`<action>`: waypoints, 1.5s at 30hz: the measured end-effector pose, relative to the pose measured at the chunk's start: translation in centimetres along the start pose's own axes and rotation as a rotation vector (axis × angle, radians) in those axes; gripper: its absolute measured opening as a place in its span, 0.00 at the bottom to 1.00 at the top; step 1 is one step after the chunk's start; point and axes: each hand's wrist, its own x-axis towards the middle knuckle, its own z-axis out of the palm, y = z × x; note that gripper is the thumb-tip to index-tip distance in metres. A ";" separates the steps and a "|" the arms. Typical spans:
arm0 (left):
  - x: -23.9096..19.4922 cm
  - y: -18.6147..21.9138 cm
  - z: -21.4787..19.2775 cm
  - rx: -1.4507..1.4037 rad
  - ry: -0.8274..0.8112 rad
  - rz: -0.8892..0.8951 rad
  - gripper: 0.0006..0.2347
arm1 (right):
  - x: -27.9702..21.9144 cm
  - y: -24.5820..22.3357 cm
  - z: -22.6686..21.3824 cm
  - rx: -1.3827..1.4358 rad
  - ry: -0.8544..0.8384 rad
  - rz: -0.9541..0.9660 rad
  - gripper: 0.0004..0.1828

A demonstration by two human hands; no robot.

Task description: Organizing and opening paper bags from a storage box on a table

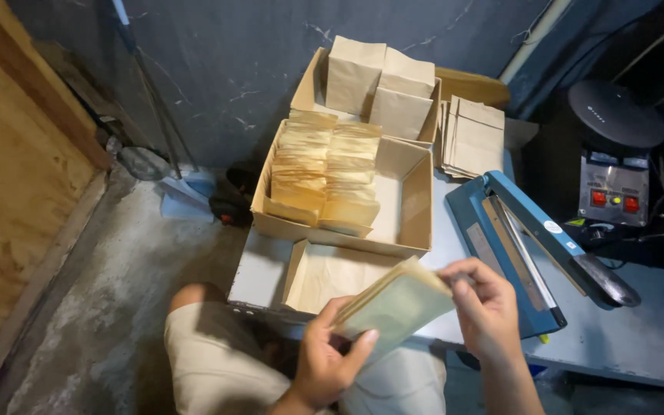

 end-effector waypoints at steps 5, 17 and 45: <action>-2.3 -3.2 -3.5 -0.054 0.107 -0.023 0.12 | 4.9 -2.4 5.7 -0.552 -0.079 -0.128 0.08; -3.4 -6.4 -6.0 -0.127 0.358 -0.081 0.14 | 10.3 5.6 5.9 -0.908 -0.175 -0.383 0.13; 1.1 -3.1 4.2 0.214 -0.009 0.108 0.18 | -2.1 5.4 6.3 0.142 0.745 0.237 0.26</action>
